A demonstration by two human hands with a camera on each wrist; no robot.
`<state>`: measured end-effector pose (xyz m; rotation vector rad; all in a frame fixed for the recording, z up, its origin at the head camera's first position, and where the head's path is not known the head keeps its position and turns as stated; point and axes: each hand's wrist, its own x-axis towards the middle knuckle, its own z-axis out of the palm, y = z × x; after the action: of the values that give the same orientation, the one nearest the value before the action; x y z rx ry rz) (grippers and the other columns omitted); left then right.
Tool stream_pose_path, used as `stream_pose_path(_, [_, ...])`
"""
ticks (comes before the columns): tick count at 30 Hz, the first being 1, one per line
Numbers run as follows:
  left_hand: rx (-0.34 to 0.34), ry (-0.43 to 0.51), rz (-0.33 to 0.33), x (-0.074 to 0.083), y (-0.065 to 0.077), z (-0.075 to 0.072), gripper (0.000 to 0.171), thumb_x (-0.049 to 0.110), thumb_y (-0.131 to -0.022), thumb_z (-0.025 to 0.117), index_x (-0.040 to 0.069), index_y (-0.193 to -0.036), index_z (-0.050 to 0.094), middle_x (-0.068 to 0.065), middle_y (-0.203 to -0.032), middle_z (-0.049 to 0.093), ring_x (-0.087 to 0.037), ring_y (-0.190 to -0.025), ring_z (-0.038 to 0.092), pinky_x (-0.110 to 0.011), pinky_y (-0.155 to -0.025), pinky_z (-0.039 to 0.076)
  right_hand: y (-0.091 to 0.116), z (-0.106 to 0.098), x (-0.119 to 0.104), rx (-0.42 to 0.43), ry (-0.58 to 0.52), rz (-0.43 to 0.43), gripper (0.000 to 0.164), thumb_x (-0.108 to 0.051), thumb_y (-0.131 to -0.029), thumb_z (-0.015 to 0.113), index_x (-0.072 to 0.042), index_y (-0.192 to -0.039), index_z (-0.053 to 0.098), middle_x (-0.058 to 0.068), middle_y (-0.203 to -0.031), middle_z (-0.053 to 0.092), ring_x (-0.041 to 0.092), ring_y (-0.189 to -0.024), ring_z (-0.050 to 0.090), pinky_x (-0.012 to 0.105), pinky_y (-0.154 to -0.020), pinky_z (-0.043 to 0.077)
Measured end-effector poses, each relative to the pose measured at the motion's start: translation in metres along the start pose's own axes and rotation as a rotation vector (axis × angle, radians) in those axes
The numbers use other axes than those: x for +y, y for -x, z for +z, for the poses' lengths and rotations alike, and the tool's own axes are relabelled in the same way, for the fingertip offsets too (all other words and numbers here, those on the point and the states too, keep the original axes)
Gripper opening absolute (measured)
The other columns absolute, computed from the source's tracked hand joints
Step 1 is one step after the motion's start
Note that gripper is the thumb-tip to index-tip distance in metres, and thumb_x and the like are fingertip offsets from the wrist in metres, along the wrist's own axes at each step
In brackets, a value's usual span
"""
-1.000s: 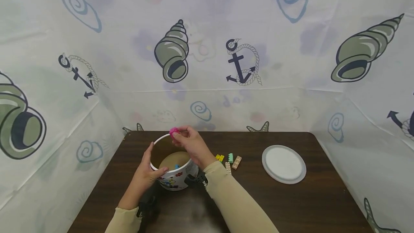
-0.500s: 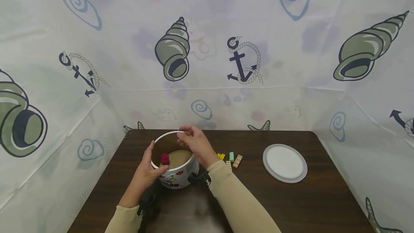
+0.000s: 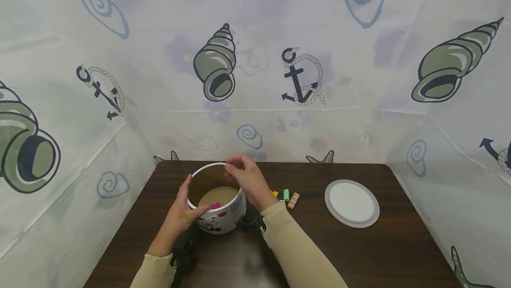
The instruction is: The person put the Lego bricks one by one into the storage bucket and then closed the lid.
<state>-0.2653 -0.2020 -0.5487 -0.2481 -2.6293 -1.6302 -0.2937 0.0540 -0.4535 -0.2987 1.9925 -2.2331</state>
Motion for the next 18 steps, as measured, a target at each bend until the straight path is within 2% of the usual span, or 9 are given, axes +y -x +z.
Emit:
stream_pose_path(4, [-0.001, -0.007, 0.002, -0.001, -0.001, 0.0, 0.126, 0.04, -0.089, 0.092, 0.02, -0.177, 0.004, -0.023, -0.179, 0.017, -0.052, -0.154, 0.038, -0.073, -0.125, 0.031, 0.008, -0.005, -0.004, -0.002, 0.005, -0.014, 0.026, -0.014, -0.109, 0.066, 0.001, -0.13, 0.064, 0.005, -0.11, 0.066, 0.029, -0.106, 0.07, 0.051, -0.108, 0.056])
stream_pose_path(9, [0.001, -0.002, -0.007, -0.001, -0.002, 0.001, 0.126, 0.036, -0.088, 0.092, 0.021, -0.177, 0.004, -0.021, -0.178, 0.018, -0.051, -0.153, 0.039, -0.072, -0.125, 0.032, 0.014, -0.018, -0.007, 0.022, 0.046, -0.035, 0.024, -0.016, -0.109, 0.067, 0.0, -0.127, 0.065, 0.006, -0.108, 0.067, 0.025, -0.102, 0.07, 0.041, -0.1, 0.058])
stream_pose_path(11, [0.0, -0.003, -0.012, -0.002, -0.002, 0.001, 0.127, 0.035, -0.088, 0.093, 0.022, -0.177, 0.004, -0.019, -0.179, 0.018, -0.051, -0.154, 0.038, -0.072, -0.125, 0.033, 0.015, -0.026, -0.009, 0.033, 0.066, -0.045, 0.024, -0.017, -0.109, 0.067, -0.001, -0.127, 0.065, 0.007, -0.11, 0.067, 0.03, -0.104, 0.07, 0.038, -0.097, 0.058])
stream_pose_path(13, [-0.003, -0.003, -0.012, -0.002, -0.003, 0.001, 0.126, 0.035, -0.088, 0.092, 0.023, -0.177, 0.004, -0.018, -0.179, 0.016, -0.051, -0.155, 0.037, -0.071, -0.125, 0.033, 0.016, -0.035, -0.011, 0.046, 0.087, -0.058, 0.025, -0.019, -0.11, 0.066, -0.001, -0.128, 0.065, 0.016, -0.115, 0.066, 0.032, -0.105, 0.069, 0.035, -0.096, 0.058])
stream_pose_path(15, [-0.005, -0.01, -0.009, -0.002, -0.004, 0.001, 0.126, 0.035, -0.088, 0.092, 0.022, -0.177, 0.004, -0.018, -0.18, 0.015, -0.051, -0.156, 0.036, -0.071, -0.126, 0.032, 0.018, -0.046, -0.014, 0.06, 0.102, -0.069, 0.026, -0.021, -0.11, 0.066, -0.002, -0.128, 0.065, 0.016, -0.117, 0.065, 0.034, -0.107, 0.069, 0.034, -0.095, 0.058])
stream_pose_path(18, [-0.001, -0.01, -0.007, -0.003, -0.003, 0.001, 0.125, 0.034, -0.089, 0.092, 0.021, -0.177, 0.005, -0.019, -0.181, 0.015, -0.05, -0.157, 0.034, -0.07, -0.127, 0.03, 0.022, -0.061, -0.015, 0.083, 0.11, -0.075, 0.024, -0.023, -0.111, 0.066, -0.005, -0.127, 0.065, 0.013, -0.117, 0.064, 0.031, -0.107, 0.069, 0.032, -0.096, 0.058])
